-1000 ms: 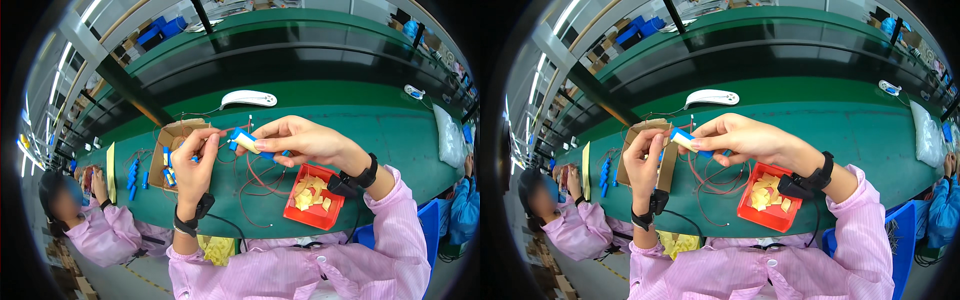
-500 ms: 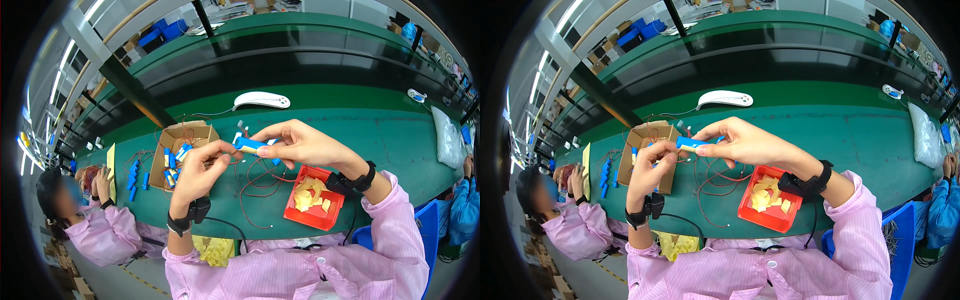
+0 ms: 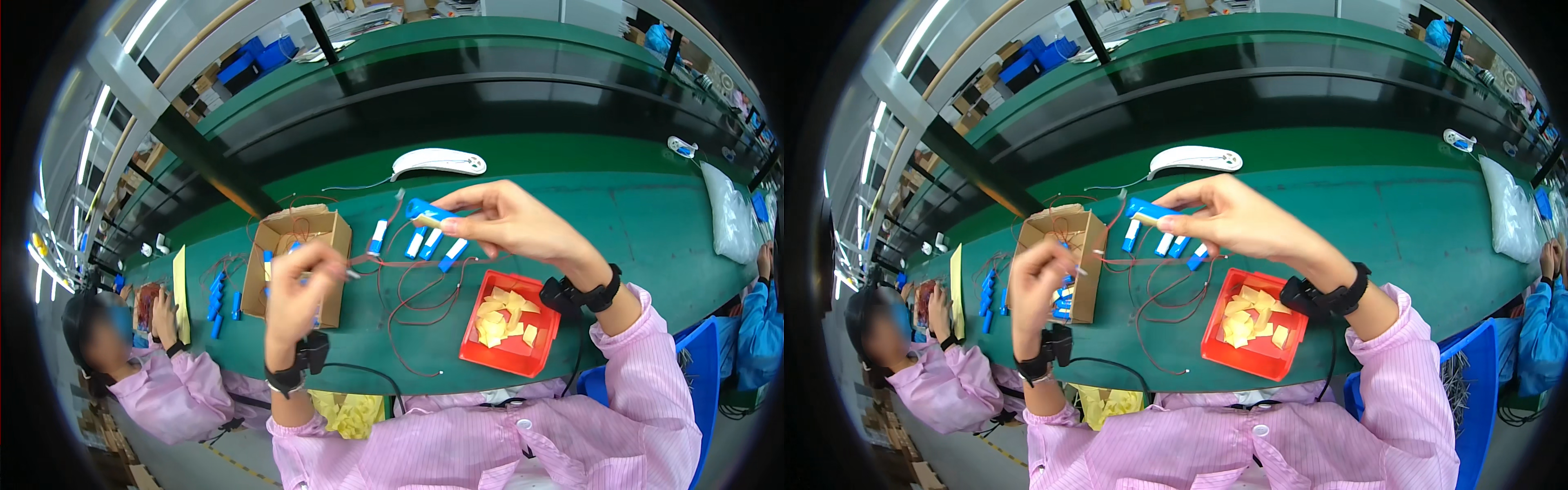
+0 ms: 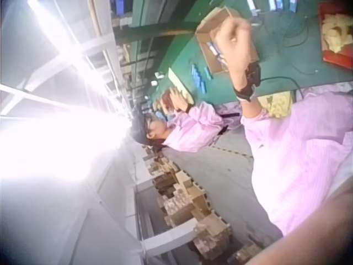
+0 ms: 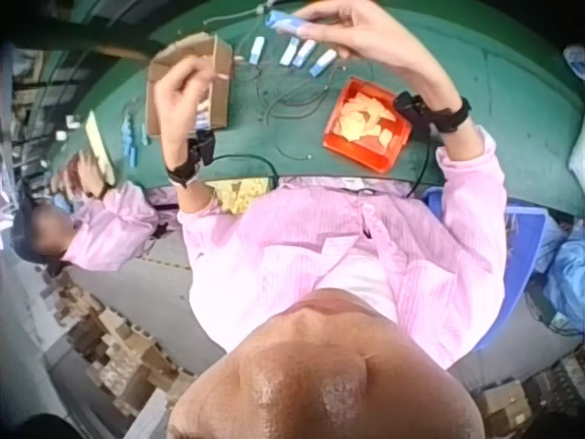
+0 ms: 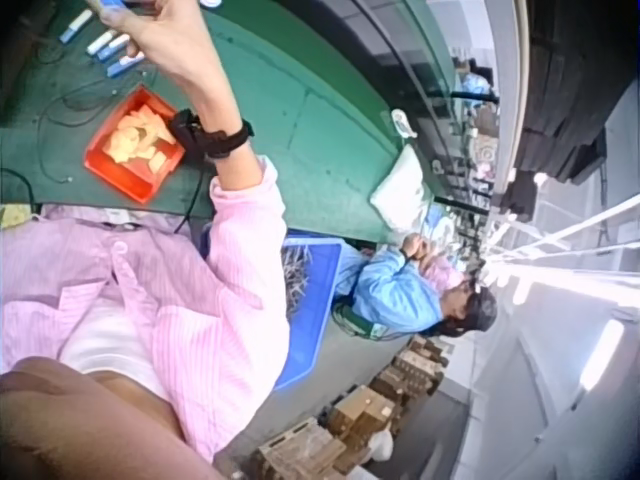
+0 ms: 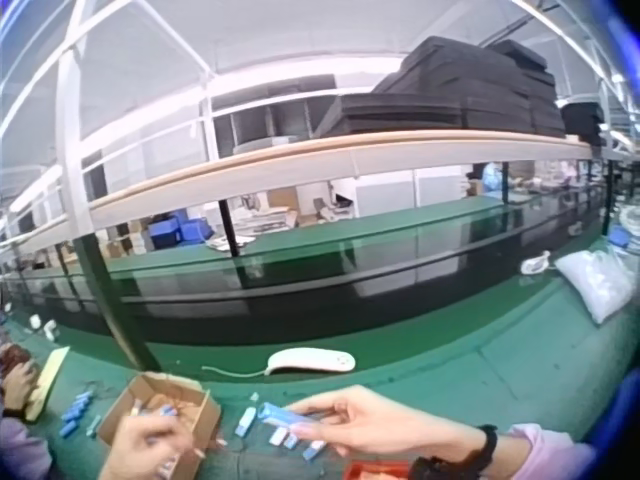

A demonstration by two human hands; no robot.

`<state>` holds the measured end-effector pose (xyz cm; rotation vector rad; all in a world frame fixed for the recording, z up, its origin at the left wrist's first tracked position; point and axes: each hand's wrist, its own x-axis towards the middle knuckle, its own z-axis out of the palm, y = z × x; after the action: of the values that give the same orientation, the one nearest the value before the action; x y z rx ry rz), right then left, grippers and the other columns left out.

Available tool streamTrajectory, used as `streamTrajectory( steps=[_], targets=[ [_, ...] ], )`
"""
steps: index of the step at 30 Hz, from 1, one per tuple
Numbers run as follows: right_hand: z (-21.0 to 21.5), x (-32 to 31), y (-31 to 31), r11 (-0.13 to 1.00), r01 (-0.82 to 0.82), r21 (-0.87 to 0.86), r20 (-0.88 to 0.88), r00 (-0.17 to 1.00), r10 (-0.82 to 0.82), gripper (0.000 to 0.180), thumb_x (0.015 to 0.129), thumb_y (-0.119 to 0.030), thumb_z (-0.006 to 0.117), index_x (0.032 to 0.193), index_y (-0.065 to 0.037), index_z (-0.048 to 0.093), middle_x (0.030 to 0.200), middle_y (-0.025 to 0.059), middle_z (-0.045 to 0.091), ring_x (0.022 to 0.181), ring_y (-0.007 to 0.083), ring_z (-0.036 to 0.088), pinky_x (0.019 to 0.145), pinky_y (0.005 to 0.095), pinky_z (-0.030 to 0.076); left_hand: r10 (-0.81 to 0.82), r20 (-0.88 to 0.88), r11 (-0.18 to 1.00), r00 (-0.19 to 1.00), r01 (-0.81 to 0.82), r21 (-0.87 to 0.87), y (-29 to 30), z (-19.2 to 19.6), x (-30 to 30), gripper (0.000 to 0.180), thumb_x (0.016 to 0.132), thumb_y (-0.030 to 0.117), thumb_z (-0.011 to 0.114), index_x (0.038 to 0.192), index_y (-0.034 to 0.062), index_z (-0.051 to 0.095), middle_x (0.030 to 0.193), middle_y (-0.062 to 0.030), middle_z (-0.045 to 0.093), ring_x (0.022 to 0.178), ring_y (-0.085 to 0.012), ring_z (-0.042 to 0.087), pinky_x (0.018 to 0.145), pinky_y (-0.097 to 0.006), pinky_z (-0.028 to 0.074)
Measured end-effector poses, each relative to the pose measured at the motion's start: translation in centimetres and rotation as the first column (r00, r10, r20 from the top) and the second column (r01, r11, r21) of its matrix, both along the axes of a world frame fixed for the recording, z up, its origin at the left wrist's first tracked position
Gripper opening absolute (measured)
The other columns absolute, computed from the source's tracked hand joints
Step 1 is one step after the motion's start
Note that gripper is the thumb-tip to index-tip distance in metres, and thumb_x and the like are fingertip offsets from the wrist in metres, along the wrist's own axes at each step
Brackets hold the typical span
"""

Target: The person assembles a white handheld electronic device by inserting blue cylindrical batteries into its internal compartment. They repeatedly pick up batteries, apply yellow tape to the ends, and place them into the device's battery slots. The person also handles red wires connected to the device and adjusts a wrist strap during the process.

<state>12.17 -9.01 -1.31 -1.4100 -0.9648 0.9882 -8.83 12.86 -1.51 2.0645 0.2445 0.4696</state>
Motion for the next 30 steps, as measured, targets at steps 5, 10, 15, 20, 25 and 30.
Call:
streamTrajectory(
  steps=[5, 10, 15, 20, 25, 30],
  targets=[
    [0.6, 3.4, -2.3, 0.971, 0.191, 0.141, 0.140, 0.967, -0.210, 0.040, 0.094, -0.028, 0.068, 0.123, 0.000, 0.066, 0.105, 0.0053, 0.073, 0.056, 0.0012, 0.044, 0.049, 0.0177, 0.037, 0.203, 0.031, 0.972, 0.979, -0.197, -0.129, 4.6, 0.7, -2.7, 0.015, 0.093, 0.010, 0.054, 0.082, 0.0008, 0.059, 0.072, 0.0020, 0.057, 0.060, -0.0017, 0.045, 0.055, -0.020, 0.033],
    [0.6, 3.5, -2.5, 0.970, 0.182, 0.159, 0.154, 0.966, -0.207, 0.041, 0.097, -0.027, 0.064, 0.128, 0.000, 0.062, 0.109, 0.0057, 0.071, 0.064, 0.0026, 0.051, 0.054, 0.0196, 0.043, 0.029, 0.058, 0.927, 0.998, -0.005, -0.375, 3.4, 0.1, -1.0, 0.015, 0.095, 0.012, 0.057, 0.089, 0.0007, 0.063, 0.081, 0.0005, 0.065, 0.062, -0.0012, 0.047, 0.056, -0.018, 0.036],
    [0.0, 1.4, -1.2, 0.991, -0.098, 0.096, -0.073, 0.992, 0.105, 0.038, 0.099, -0.031, 0.061, 0.125, -0.004, 0.058, 0.105, 0.0024, 0.065, 0.062, 0.0039, 0.051, 0.054, 0.0187, 0.041, 0.006, -0.027, 0.971, 1.000, -0.012, -0.240, 0.0, 0.3, 2.0, 0.016, 0.097, 0.011, 0.058, 0.097, -0.0012, 0.068, 0.085, 0.0023, 0.067, 0.061, 0.0019, 0.042, 0.055, -0.016, 0.032],
    [0.2, 1.2, -0.3, 0.985, -0.172, -0.014, -0.098, 0.981, 0.170, 0.045, 0.097, -0.037, 0.064, 0.127, -0.004, 0.059, 0.083, -0.0026, 0.056, 0.058, 0.0023, 0.049, 0.050, 0.0178, 0.035, 0.065, 0.038, 0.989, 0.997, -0.059, -0.137, -1.4, -0.3, 3.7, 0.016, 0.097, 0.012, 0.062, 0.097, -0.0011, 0.071, 0.084, 0.0047, 0.067, 0.061, 0.0029, 0.039, 0.056, -0.016, 0.030],
    [1.8, 4.3, -3.6, 0.976, -0.030, 0.217, -0.087, 0.995, 0.050, 0.042, 0.102, -0.030, 0.056, 0.131, 0.000, 0.054, 0.100, 0.0102, 0.070, 0.048, 0.0008, 0.043, 0.038, 0.0156, 0.029, 0.686, -0.044, 0.601, 0.726, -0.533, 0.595, 5.1, -0.3, -2.0, 0.021, 0.092, 0.023, 0.065, 0.093, 0.0041, 0.073, 0.085, -0.0114, 0.070, 0.075, -0.0197, 0.064, 0.068, -0.032, 0.048],
    [4.3, 7.8, -11.4, 0.767, 0.328, 0.551, -0.089, 0.937, -0.337, 0.046, 0.104, -0.026, 0.051, 0.133, 0.009, 0.048, 0.108, 0.0170, 0.068, 0.066, 0.0043, 0.059, 0.035, 0.0128, 0.033, 0.719, -0.251, 0.338, 0.648, -0.011, 0.941, 10.3, -5.7, -4.2, 0.021, 0.086, 0.024, 0.067, 0.092, 0.0048, 0.075, 0.100, -0.0151, 0.068, 0.105, -0.0365, 0.060, 0.097, -0.053, 0.041]
  ],
)
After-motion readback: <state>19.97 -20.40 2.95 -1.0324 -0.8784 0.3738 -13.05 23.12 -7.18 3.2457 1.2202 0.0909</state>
